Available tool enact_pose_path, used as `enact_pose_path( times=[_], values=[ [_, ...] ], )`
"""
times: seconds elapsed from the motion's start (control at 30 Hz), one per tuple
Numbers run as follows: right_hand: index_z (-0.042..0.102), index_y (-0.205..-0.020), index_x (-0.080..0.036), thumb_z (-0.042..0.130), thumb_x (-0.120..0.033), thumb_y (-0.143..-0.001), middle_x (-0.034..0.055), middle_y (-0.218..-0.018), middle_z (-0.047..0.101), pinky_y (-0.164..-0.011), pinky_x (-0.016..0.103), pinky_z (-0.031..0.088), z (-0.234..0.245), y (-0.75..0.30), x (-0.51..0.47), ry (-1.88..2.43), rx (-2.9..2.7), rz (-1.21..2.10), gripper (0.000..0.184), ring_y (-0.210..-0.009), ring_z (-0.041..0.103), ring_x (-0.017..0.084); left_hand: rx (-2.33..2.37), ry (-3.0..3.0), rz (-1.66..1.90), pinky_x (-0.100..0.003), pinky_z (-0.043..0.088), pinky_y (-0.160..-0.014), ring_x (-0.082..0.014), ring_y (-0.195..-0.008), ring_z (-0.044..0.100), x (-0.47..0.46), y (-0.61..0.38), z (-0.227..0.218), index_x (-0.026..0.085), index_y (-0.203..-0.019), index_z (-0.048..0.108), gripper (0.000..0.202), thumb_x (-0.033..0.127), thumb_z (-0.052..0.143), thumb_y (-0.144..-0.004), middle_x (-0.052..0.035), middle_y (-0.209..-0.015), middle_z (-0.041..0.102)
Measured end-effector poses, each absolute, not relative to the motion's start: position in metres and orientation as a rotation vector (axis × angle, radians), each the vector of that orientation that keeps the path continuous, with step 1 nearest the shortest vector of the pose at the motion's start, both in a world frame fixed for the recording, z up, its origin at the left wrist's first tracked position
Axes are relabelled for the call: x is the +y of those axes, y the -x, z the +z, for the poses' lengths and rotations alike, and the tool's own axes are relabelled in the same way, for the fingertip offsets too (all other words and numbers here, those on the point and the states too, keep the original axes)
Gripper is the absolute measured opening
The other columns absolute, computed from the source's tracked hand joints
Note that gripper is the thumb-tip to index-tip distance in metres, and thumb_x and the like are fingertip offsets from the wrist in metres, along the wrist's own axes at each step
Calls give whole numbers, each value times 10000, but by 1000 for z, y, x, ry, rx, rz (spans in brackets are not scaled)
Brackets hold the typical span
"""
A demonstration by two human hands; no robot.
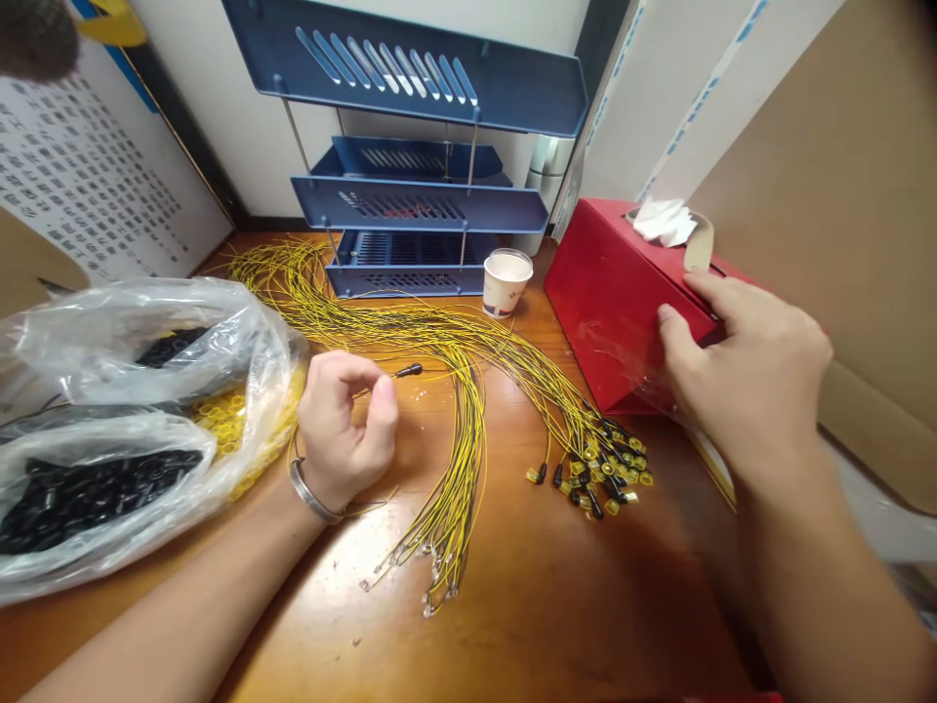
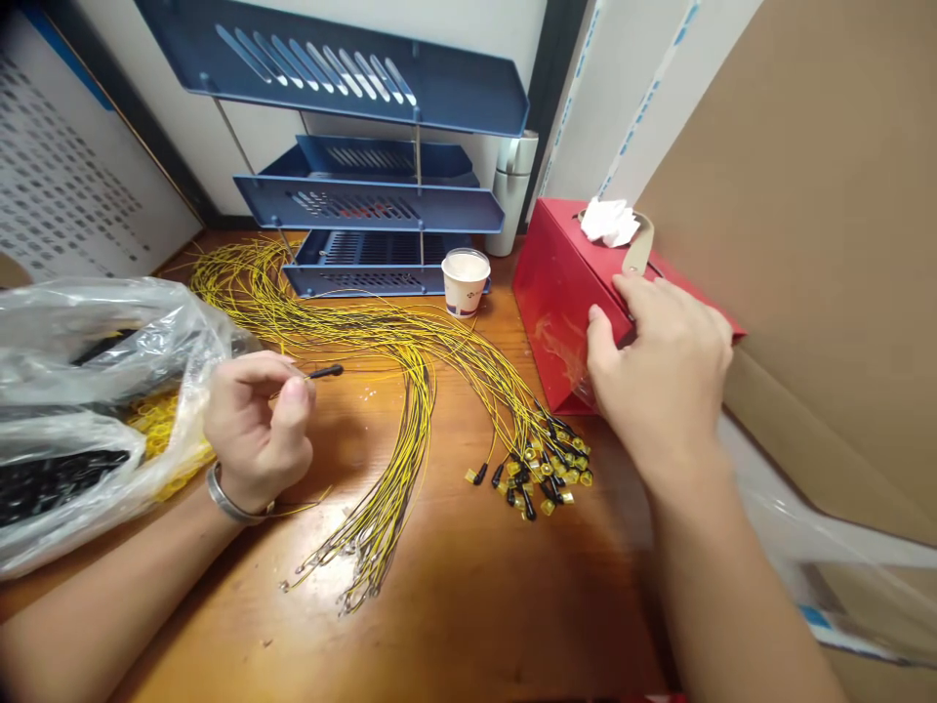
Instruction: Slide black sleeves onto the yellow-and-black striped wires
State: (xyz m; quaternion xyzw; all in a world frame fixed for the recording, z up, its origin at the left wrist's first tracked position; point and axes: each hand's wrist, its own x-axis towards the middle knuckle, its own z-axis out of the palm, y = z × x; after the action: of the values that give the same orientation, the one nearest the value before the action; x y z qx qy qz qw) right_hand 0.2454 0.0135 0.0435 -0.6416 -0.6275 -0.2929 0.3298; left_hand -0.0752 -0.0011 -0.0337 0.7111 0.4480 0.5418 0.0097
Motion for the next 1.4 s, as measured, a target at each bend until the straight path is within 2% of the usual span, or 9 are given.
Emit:
enact_pose_path(
  times=[0.13,0.73,0.9,0.97,1.03,1.1,1.17,1.3,1.4],
  values=[
    [709,-1125,-155,559,-287,-788,122,-1113,723,-942,406,465,42,-241,12,1670,-1651,-755,392,-1085,657,300,1392,-2183,1840,-320,467,-643,-142,-679,524,-2,74,-37,211,-850,504,57,251,521,-886,-19,-800,542],
    [693,-1144,-142,577,-317,-794,135,-1149,706,-977,448,451,40,-247,11,1631,-1707,-754,408,-1111,637,309,1350,-2295,1760,-326,481,-689,-159,-742,532,-1,69,-29,198,-820,526,52,169,568,-817,-8,-757,551],
    [701,-1045,-190,626,-274,-811,99,-1122,718,-1027,464,425,50,-215,-8,1370,-1566,-707,259,-1086,648,256,1337,-2369,1723,-355,481,-746,-154,-713,551,-3,67,-25,201,-815,524,55,161,560,-828,6,-711,572],
    [701,-860,-211,628,-269,-835,56,-899,739,-825,371,519,48,-186,-23,1280,-1534,-452,96,-845,674,202,1279,-2404,1720,-359,482,-769,-151,-704,557,-5,65,-23,207,-839,522,81,135,559,-829,20,-680,574],
    [651,-674,-208,581,-380,-891,15,-621,646,-537,278,464,39,-158,-36,1399,-1549,248,286,-534,570,133,1193,-2450,1687,-359,481,-783,-136,-661,548,-7,64,-20,213,-867,521,119,105,556,-831,34,-671,591],
    [663,-786,-199,491,-521,-918,3,-587,618,-373,235,331,25,-137,-43,1311,-1477,1153,388,-394,462,95,1091,-2500,1631,-361,474,-793,-119,-618,533,-9,62,-19,217,-891,529,151,86,568,-827,40,-689,622],
    [653,-897,-187,464,-574,-914,-5,-602,618,-329,209,229,11,-127,-45,1202,-1297,1633,431,-341,374,62,1006,-2544,1535,-372,457,-814,-105,-588,524,-12,59,-19,219,-901,547,166,80,584,-820,46,-695,642],
    [563,-721,-168,631,-474,-854,-78,-494,477,-357,191,134,0,-125,-43,1066,-1038,1769,340,-335,212,10,929,-2572,1370,-381,426,-842,-91,-562,529,-15,55,-20,216,-889,588,128,107,595,-822,53,-664,645],
    [591,-783,-167,720,-395,-795,-72,-606,534,-361,190,112,0,-126,-42,1058,-930,1766,262,-349,216,-10,886,-2573,1343,-371,424,-848,-92,-587,550,-16,53,-20,213,-872,597,121,108,605,-812,51,-691,667]
  ],
)
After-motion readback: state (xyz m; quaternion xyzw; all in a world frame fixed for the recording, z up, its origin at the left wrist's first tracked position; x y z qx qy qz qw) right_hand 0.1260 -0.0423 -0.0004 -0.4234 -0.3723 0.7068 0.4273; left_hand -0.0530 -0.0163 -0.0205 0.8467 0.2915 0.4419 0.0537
